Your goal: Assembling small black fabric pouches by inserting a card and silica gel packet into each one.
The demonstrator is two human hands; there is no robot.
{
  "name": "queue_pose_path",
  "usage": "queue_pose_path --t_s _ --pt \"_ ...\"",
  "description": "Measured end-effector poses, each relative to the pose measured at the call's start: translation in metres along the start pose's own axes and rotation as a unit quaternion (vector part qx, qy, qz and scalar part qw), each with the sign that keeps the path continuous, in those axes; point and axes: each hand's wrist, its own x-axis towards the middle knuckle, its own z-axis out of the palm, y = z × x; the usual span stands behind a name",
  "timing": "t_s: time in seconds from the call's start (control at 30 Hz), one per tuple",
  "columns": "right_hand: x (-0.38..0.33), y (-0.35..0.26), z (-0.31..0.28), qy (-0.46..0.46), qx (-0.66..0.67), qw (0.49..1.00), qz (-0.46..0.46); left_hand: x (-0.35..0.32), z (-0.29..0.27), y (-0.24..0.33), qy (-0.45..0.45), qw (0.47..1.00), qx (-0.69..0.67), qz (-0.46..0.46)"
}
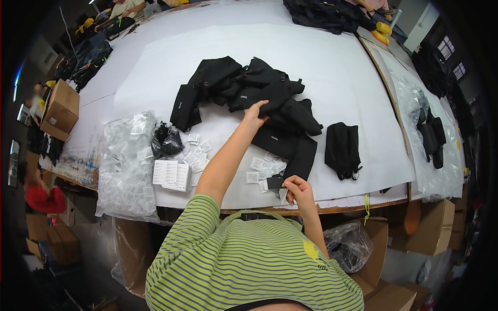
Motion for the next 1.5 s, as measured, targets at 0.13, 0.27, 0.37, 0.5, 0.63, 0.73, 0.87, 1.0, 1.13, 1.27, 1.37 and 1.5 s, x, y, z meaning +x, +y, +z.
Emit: queue_pose_path --t_s 0.13,0.27,0.37,0.5,0.63,0.73,0.87,1.0,1.13,1.27,1.37,1.5 --pt "-0.003 -0.006 -0.008 0.036 0.012 0.999 -0.011 -0.059 0.018 0.033 -0.109 0.983 0.084 0.118" --pt "0.0 -0.005 -0.014 0.032 0.001 0.999 -0.01 -0.115 0.013 0.07 -0.14 0.939 0.153 0.275" --pt "0.004 -0.006 -0.013 0.027 0.011 0.999 -0.02 -0.138 -0.004 0.085 -0.16 0.787 0.311 0.509" --pt "0.006 -0.013 -0.006 0.052 -0.023 0.998 -0.018 -0.158 -0.059 0.086 -0.176 0.503 0.606 0.591" --pt "0.006 -0.012 -0.014 0.036 -0.053 0.998 -0.02 -0.172 -0.13 0.059 -0.157 0.352 0.846 0.368" --pt "-0.001 -0.014 -0.02 0.06 -0.069 0.996 -0.008 -0.185 -0.137 0.036 -0.169 0.449 0.787 0.388" --pt "-0.004 -0.015 -0.025 0.092 -0.09 0.991 -0.021 -0.209 -0.102 -0.014 -0.24 0.519 0.703 0.423" --pt "-0.008 -0.024 -0.026 0.1 -0.109 0.988 -0.042 -0.211 -0.089 -0.071 -0.249 0.504 0.688 0.46" --pt "-0.014 -0.032 -0.023 0.111 -0.115 0.986 -0.039 -0.196 -0.087 -0.082 -0.21 0.48 0.72 0.455" --pt "-0.012 -0.031 -0.012 0.088 -0.155 0.984 -0.024 -0.223 -0.087 -0.057 -0.231 0.497 0.687 0.478" --pt "-0.001 -0.023 0.008 0.012 -0.278 0.959 -0.051 -0.25 -0.1 -0.042 -0.217 0.579 0.628 0.472" --pt "0.01 -0.018 0.044 -0.061 -0.348 0.933 -0.064 -0.285 -0.111 -0.033 -0.055 0.61 0.638 0.468"
